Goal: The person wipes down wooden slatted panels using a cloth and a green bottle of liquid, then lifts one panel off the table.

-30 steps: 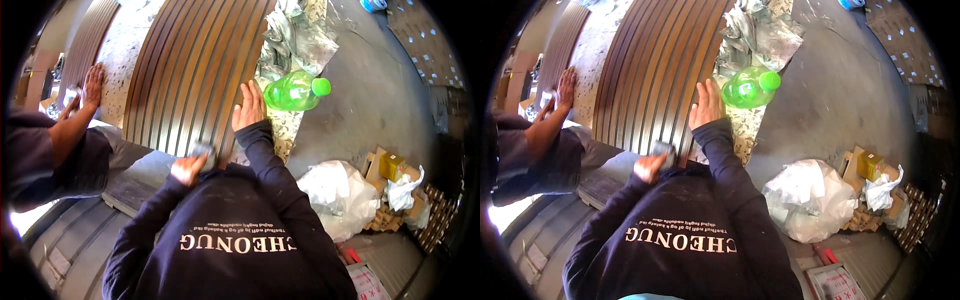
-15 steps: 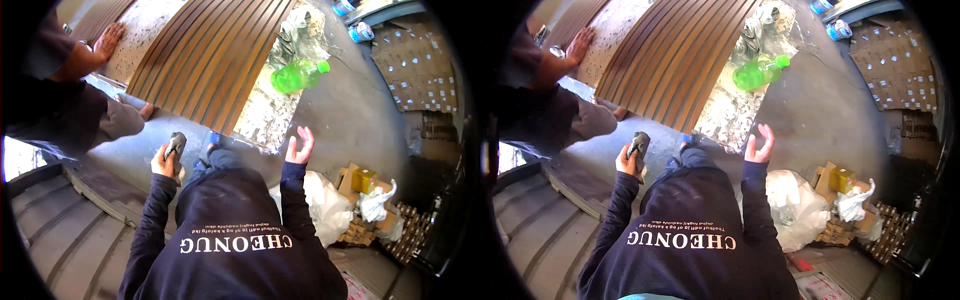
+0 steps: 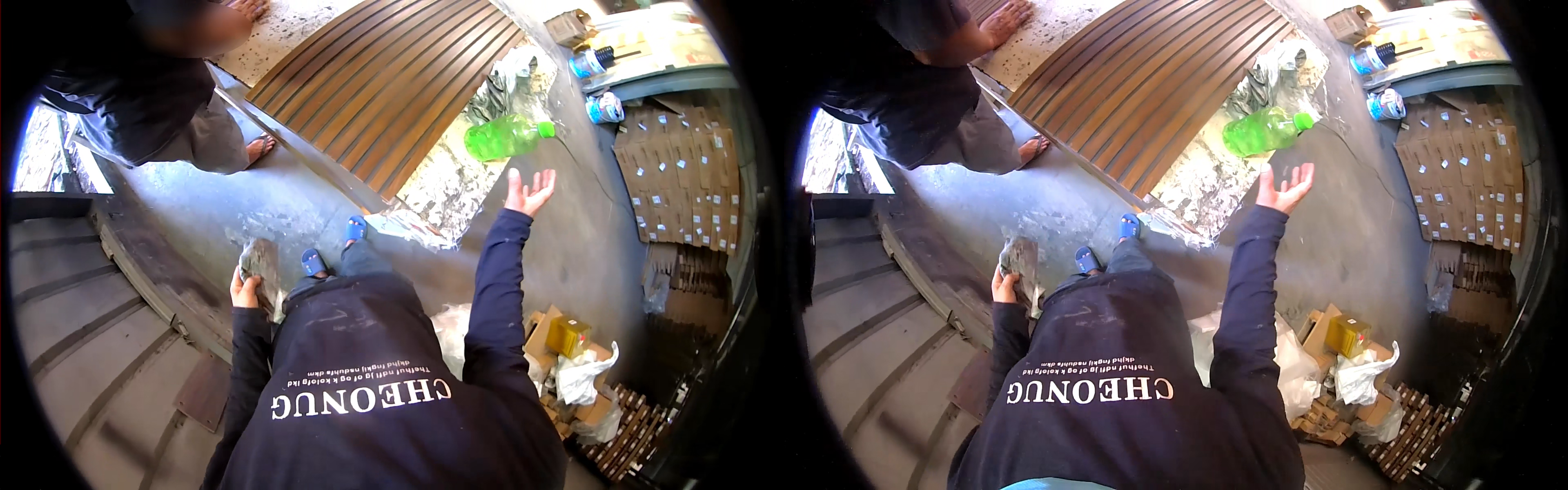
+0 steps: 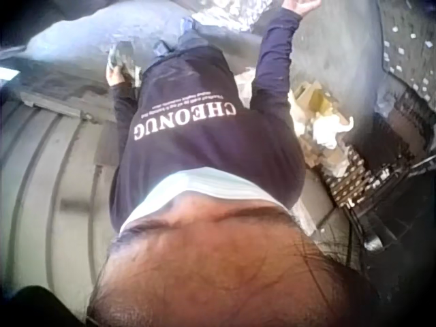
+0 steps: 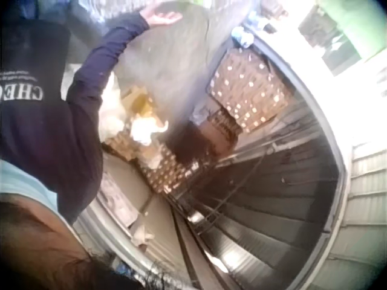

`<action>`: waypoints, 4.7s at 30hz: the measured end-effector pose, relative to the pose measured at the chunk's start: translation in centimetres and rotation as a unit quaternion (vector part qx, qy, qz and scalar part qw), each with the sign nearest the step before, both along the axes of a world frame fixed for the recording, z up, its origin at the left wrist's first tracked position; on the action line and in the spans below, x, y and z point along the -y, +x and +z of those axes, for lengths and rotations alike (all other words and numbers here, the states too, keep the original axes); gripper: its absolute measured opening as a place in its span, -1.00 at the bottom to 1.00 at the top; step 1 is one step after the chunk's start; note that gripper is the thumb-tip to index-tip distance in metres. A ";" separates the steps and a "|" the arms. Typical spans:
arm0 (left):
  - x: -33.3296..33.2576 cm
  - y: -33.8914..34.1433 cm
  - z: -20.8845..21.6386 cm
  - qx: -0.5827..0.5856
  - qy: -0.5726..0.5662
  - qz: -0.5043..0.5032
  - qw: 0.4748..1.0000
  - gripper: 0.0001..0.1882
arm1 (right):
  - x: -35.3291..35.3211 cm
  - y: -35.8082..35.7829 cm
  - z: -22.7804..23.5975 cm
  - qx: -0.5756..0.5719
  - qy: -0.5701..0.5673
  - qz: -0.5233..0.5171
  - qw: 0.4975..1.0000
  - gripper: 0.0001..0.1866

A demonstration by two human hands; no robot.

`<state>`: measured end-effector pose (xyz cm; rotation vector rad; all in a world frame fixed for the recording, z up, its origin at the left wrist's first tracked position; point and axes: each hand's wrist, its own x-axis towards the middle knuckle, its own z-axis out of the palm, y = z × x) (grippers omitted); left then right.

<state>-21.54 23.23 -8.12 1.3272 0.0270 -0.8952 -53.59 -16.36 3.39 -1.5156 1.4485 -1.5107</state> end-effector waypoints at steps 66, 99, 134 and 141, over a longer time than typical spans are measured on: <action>30.2 -0.7 3.3 0.231 0.030 -0.176 0.956 -0.13 | 3.9 8.5 3.8 -0.475 0.052 0.487 0.731 -0.10; 26.0 -2.9 4.2 0.364 0.031 -0.108 0.925 -0.52 | 3.7 11.0 8.8 -0.601 0.159 0.473 0.624 -0.18; 28.2 2.6 12.7 0.529 0.148 -0.187 0.815 -0.55 | -1.0 4.8 -7.4 0.037 0.101 0.137 0.985 -0.29; 31.1 -3.4 6.6 0.704 0.205 -0.235 0.638 -0.53 | 9.5 14.0 -7.0 -0.207 -0.096 0.233 0.945 -0.40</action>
